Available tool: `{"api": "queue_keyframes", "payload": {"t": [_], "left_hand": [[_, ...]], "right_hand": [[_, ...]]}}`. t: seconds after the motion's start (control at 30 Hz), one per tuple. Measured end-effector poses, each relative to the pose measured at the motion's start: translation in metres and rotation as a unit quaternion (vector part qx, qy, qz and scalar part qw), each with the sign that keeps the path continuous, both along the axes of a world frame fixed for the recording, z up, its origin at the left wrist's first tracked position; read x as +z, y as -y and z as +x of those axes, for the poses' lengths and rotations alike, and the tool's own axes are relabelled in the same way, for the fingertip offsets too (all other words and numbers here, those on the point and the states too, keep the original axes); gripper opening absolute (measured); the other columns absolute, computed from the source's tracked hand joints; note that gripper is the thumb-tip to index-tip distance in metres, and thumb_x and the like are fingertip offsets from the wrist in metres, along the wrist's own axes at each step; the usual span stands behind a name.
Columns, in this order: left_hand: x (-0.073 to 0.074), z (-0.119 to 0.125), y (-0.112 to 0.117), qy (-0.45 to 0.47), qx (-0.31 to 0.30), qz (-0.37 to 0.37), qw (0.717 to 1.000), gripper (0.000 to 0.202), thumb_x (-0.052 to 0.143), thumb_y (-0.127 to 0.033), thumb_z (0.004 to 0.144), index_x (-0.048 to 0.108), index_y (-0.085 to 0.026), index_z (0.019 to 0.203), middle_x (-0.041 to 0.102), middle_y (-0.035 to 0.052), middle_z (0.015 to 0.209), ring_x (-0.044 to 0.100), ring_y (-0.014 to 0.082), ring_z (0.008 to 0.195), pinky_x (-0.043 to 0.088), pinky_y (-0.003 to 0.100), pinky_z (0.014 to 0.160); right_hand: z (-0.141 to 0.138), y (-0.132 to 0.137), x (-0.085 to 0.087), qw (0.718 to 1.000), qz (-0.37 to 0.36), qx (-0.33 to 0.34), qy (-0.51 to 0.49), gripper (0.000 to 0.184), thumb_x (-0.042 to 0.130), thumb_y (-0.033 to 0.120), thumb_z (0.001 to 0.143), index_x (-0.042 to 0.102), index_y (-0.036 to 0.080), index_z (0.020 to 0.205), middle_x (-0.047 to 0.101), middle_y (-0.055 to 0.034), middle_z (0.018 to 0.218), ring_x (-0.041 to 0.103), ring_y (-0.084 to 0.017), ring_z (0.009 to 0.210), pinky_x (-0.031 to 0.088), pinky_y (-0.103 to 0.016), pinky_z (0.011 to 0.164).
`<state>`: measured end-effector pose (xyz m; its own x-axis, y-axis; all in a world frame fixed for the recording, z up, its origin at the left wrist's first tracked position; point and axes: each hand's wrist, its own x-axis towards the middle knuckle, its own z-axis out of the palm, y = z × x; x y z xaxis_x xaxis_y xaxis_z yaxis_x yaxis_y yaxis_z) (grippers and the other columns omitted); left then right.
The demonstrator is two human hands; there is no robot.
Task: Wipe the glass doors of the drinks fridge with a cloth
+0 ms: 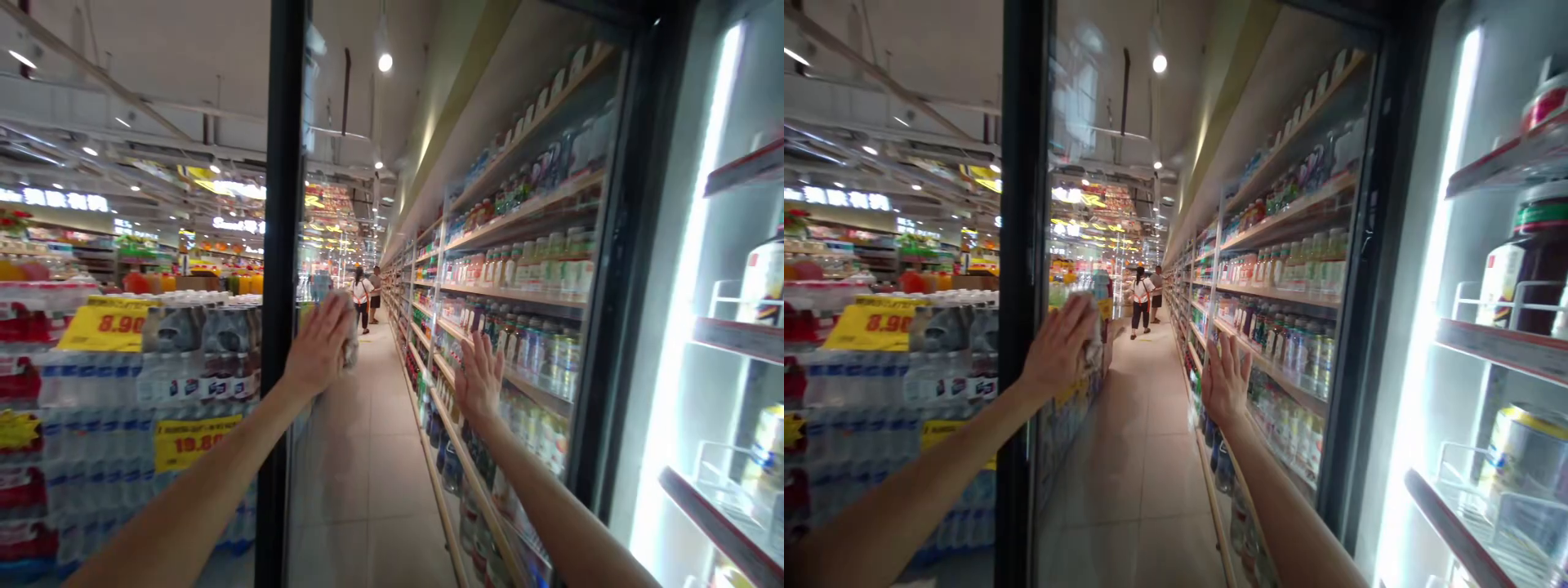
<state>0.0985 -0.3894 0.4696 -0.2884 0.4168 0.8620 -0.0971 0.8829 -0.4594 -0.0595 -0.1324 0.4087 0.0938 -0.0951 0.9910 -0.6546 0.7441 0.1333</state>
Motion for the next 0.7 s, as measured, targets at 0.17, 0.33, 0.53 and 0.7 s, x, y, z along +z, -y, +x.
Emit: {"api": "queue_keyframes", "payload": {"t": [0.17,0.33,0.53,0.7], "left_hand": [[-0.037,0.006,0.004,0.032,-0.046,-0.110,0.992,0.055,0.038,-0.013,0.085,0.032,-0.013,0.140,0.037,0.0111,0.145,0.017,0.0202,0.141,0.024,0.037,0.113],[-0.036,0.002,0.007,0.074,-0.061,-0.139,0.986,0.053,0.038,-0.012,0.084,0.037,-0.018,0.138,0.043,0.0062,0.142,0.025,0.0149,0.138,0.022,0.032,0.114],[0.012,-0.009,-0.001,-0.050,-0.044,0.002,0.998,0.063,0.040,-0.016,0.083,0.022,-0.009,0.143,0.026,0.0163,0.149,0.009,0.0262,0.142,0.025,0.048,0.112],[-0.014,-0.013,-0.012,0.094,-0.053,-0.169,0.980,0.055,0.042,-0.035,0.087,0.036,-0.013,0.137,0.040,0.0109,0.144,0.022,0.0214,0.139,0.024,0.036,0.113]], "right_hand": [[-0.001,0.001,-0.001,1.000,-0.003,0.005,-0.004,0.063,0.038,0.020,0.089,0.015,0.025,0.147,0.030,-0.0104,0.149,0.021,-0.023,0.140,0.016,-0.050,0.112],[-0.005,0.002,-0.003,1.000,0.001,0.007,0.004,0.065,0.040,0.021,0.088,0.014,0.027,0.147,0.027,-0.0084,0.151,0.020,-0.023,0.140,0.015,-0.050,0.113],[-0.005,0.003,-0.002,1.000,-0.002,0.006,0.000,0.065,0.041,0.021,0.089,0.012,0.027,0.147,0.029,-0.0085,0.150,0.019,-0.022,0.141,0.016,-0.050,0.113],[-0.004,0.003,-0.001,1.000,-0.002,0.013,-0.011,0.064,0.041,0.021,0.089,0.014,0.026,0.147,0.030,-0.0094,0.150,0.020,-0.023,0.141,0.015,-0.049,0.113]]}}
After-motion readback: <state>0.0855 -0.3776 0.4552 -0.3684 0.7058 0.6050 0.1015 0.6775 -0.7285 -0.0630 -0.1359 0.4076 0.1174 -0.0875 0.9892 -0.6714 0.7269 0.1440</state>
